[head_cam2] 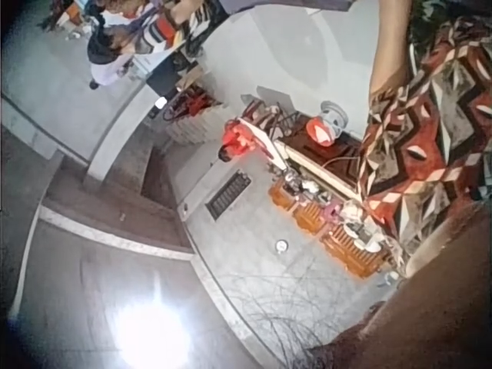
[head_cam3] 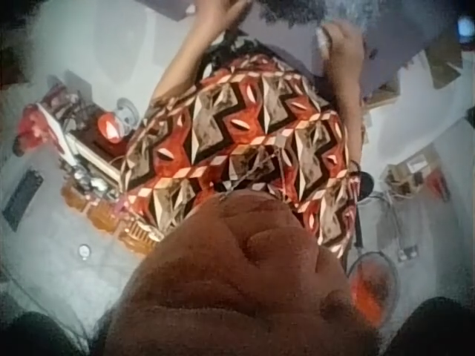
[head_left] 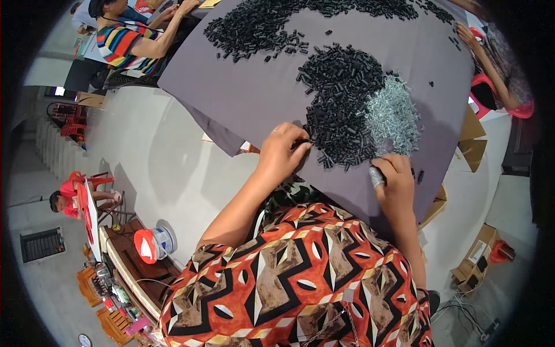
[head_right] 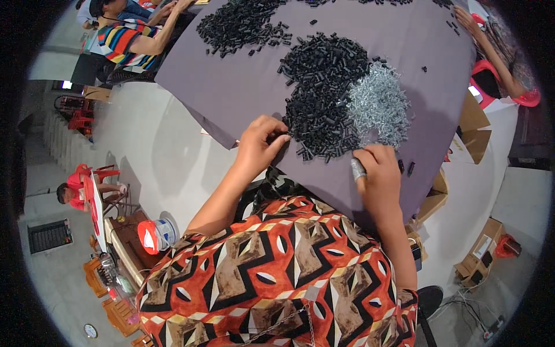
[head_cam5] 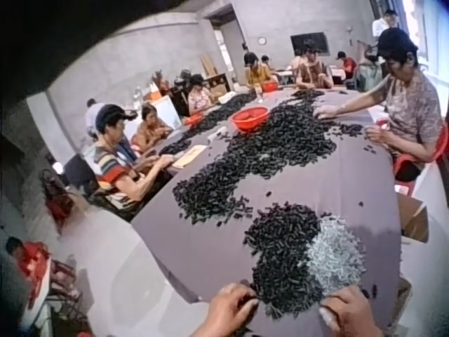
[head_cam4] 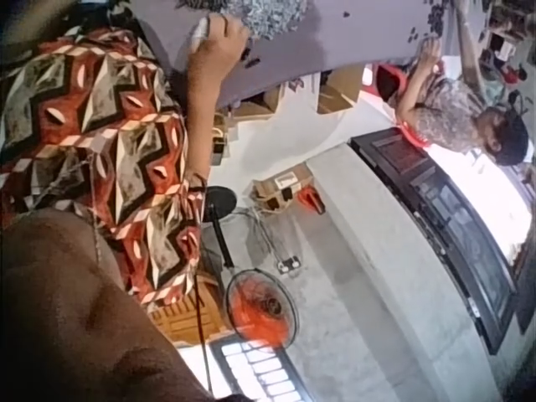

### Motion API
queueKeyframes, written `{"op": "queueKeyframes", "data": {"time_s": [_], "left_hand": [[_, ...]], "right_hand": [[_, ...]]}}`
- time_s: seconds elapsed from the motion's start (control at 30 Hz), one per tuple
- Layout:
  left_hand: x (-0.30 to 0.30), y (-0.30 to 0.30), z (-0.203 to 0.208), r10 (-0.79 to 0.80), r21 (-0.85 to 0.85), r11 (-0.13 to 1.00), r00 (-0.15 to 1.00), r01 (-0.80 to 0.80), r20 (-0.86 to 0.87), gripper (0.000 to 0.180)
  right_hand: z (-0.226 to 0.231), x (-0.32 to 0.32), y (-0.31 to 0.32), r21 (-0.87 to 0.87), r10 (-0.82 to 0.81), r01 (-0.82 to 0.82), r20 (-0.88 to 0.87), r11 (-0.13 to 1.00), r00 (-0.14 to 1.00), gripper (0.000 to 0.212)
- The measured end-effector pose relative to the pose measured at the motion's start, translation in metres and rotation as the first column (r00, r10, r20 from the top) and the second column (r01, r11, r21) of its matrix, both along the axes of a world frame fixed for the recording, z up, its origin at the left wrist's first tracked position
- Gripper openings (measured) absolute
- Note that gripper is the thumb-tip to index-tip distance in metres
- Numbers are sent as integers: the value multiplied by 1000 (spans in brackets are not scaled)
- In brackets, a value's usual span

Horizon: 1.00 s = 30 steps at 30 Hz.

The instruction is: Assembling small silver and black components together by hand.

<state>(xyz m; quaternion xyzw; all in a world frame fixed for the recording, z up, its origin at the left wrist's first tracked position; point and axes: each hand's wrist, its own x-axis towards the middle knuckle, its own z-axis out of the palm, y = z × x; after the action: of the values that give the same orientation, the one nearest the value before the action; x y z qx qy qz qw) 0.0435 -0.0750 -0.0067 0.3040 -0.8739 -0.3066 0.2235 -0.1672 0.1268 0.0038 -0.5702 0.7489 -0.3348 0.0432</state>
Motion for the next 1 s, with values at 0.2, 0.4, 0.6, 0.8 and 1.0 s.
{"op": "queueKeyframes", "data": {"time_s": [0.2, 0.4, 0.6, 0.8, 1.0], "left_hand": [[6, 5, -4, -107, -114, 988, 993, 100, -56, 17], [5, 8, 1, -120, -103, 988, 992, 115, -39, 16], [6, 11, 3, -103, -3, 995, 995, 103, 3, 13], [6, 34, 12, -29, 468, 875, 978, 124, -205, 11], [1, 53, 19, 11, 871, 417, 957, 259, -290, 16]], "right_hand": [[1, -2, -1, 40, -29, 29, 19, 999, 999, 32], [4, 1, -2, 56, -57, 57, -1, 997, 998, 33], [4, 1, -5, 123, -113, 115, -27, 986, 993, 31], [0, -3, -2, 123, -71, 77, -54, 989, 996, 32], [9, -6, 3, 7, -125, 124, 48, 992, 991, 28]]}}
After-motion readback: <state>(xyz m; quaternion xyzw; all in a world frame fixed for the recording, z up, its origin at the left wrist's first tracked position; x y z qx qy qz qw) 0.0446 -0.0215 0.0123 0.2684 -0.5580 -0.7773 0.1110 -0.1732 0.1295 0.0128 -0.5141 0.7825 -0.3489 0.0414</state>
